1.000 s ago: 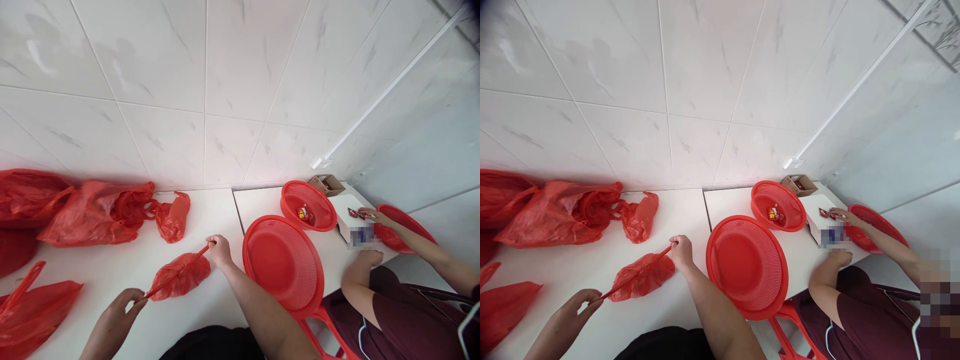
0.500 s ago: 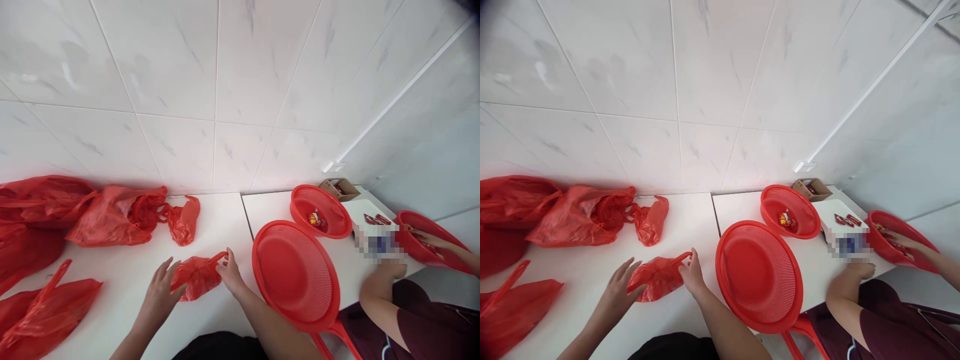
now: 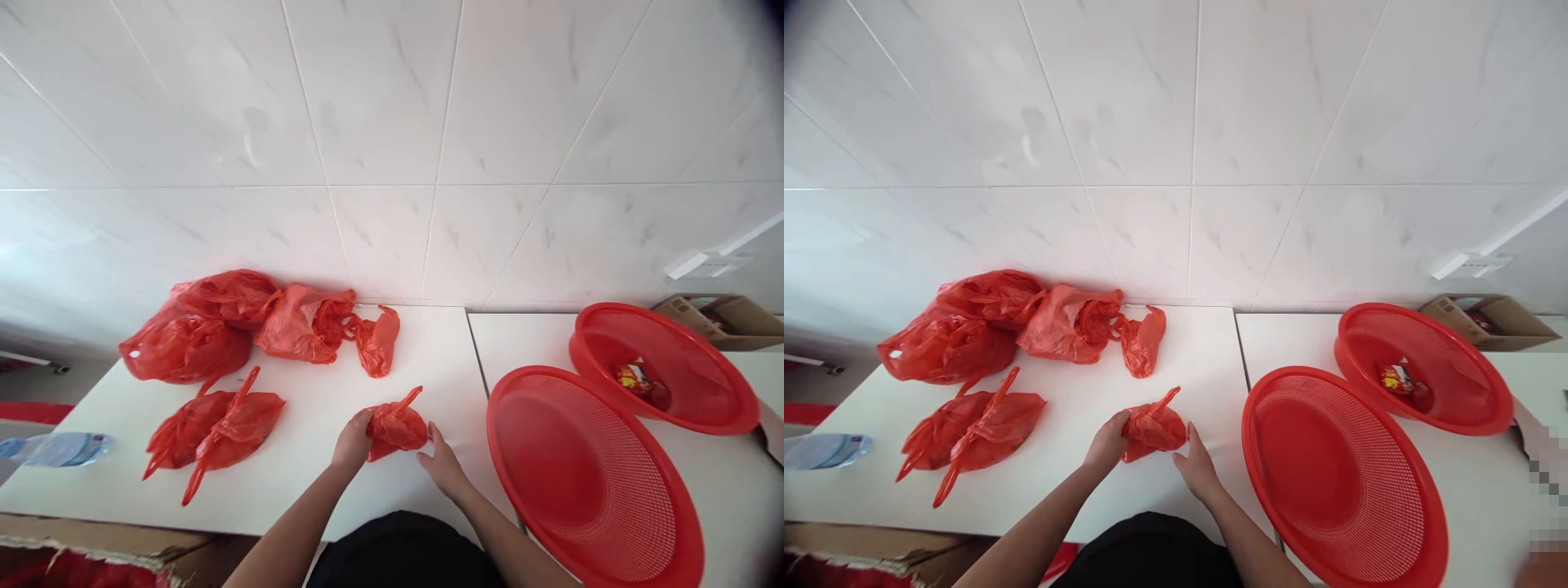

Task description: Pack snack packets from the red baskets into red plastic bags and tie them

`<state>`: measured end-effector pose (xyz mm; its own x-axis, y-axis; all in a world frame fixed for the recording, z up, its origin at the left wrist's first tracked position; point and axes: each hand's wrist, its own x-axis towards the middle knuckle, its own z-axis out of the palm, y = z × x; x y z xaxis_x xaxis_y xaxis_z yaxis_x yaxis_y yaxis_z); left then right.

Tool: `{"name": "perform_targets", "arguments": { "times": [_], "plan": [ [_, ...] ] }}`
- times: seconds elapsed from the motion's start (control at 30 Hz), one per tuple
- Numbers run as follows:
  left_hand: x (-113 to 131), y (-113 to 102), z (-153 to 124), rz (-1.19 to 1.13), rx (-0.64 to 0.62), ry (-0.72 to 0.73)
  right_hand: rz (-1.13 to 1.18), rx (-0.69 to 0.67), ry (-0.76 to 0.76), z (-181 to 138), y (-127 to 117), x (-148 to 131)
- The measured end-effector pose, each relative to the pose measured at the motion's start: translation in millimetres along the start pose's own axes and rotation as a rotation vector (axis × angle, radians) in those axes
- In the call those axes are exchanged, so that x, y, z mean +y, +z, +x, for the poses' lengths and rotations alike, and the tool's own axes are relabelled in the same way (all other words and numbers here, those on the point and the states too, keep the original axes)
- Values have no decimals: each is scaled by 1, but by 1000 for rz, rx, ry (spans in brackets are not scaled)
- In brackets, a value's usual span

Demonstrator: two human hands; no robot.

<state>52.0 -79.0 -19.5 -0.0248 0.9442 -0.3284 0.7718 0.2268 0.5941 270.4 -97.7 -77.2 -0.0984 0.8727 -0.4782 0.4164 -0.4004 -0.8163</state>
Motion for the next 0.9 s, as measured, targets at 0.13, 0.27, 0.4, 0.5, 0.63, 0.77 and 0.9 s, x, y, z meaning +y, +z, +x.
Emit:
{"name": "perform_targets", "arguments": {
  "times": [0.13,0.27,0.4,0.5,0.63,0.77,0.9],
  "plan": [
    [-7,-13,-5,-40,116,-86,-55,-51,24,3,0,3],
    [-24,-27,-12,-85,266,-165,-112,-65,-3,8,1,15],
    [-62,-56,-22,-92,440,-300,-164,-87,-37,15,2,26],
    [-94,-85,-35,-89,578,-441,-183,-92,-49,14,3,28],
    [-113,-108,-49,49,858,-606,-214,-103,-45,11,2,23],
    [-110,-98,-55,407,806,-364,-229,-109,-24,9,1,17],
    [-113,-80,-46,559,354,-253,-219,-115,-32,8,1,15]
  ]
}}
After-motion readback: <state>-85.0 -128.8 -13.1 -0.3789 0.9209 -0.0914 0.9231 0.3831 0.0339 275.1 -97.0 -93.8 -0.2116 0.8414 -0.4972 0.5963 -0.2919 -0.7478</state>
